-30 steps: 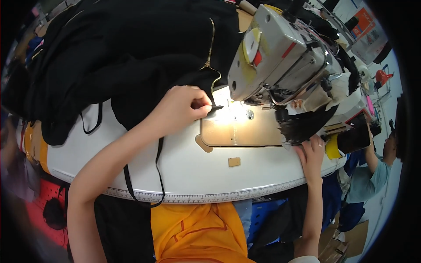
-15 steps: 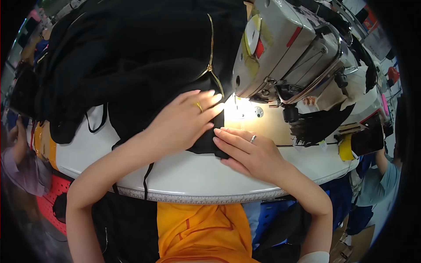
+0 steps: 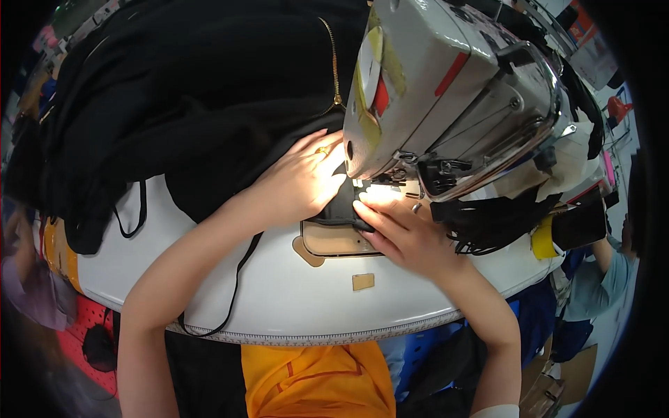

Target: Sewing a zipper onto a black garment using an industrial sewing machine.

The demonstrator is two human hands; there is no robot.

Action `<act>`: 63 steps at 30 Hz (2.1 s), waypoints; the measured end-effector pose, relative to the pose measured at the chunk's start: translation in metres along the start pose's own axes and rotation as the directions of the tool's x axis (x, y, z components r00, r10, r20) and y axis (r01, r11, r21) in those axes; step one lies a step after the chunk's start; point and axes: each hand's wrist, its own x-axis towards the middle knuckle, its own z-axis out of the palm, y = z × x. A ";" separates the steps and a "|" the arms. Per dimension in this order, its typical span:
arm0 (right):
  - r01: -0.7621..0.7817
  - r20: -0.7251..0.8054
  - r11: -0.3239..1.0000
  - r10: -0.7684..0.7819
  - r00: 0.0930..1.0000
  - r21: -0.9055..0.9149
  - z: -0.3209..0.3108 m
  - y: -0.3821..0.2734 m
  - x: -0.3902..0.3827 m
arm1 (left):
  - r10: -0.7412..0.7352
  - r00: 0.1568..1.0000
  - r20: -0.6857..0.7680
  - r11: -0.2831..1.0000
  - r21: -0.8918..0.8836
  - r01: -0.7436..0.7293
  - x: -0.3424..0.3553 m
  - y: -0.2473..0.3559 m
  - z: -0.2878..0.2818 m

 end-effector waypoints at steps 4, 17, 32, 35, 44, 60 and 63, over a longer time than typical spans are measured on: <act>-0.002 0.001 0.997 0.002 1.000 -0.072 -0.003 -0.001 -0.002 | -0.009 0.999 -0.037 0.998 -0.066 0.006 0.006 0.004 -0.001; -0.016 -0.007 0.996 0.015 1.000 -0.089 -0.002 -0.004 0.001 | 0.034 0.999 -0.015 0.998 0.044 -0.033 0.005 0.001 -0.007; -0.268 0.019 0.848 0.292 0.956 0.457 0.005 0.013 0.010 | -0.093 0.979 -0.183 0.995 -0.039 0.087 -0.007 0.044 -0.015; -0.351 0.045 0.798 0.379 0.924 0.490 0.001 0.008 0.009 | -0.270 0.960 -0.073 0.926 -0.291 0.239 -0.004 0.044 -0.018; -0.317 0.048 0.739 0.361 0.931 0.595 0.014 0.020 0.010 | -0.273 0.961 -0.045 0.874 -0.428 0.229 -0.004 0.034 -0.014; -0.140 -0.081 0.965 0.161 0.984 0.222 -0.002 0.001 0.009 | -0.029 0.978 -0.206 0.999 -0.051 0.019 -0.009 0.037 -0.004; -0.045 -0.141 0.984 0.069 0.988 0.172 -0.001 0.002 0.004 | 0.400 0.884 -0.241 0.845 0.470 -0.254 -0.017 0.039 0.001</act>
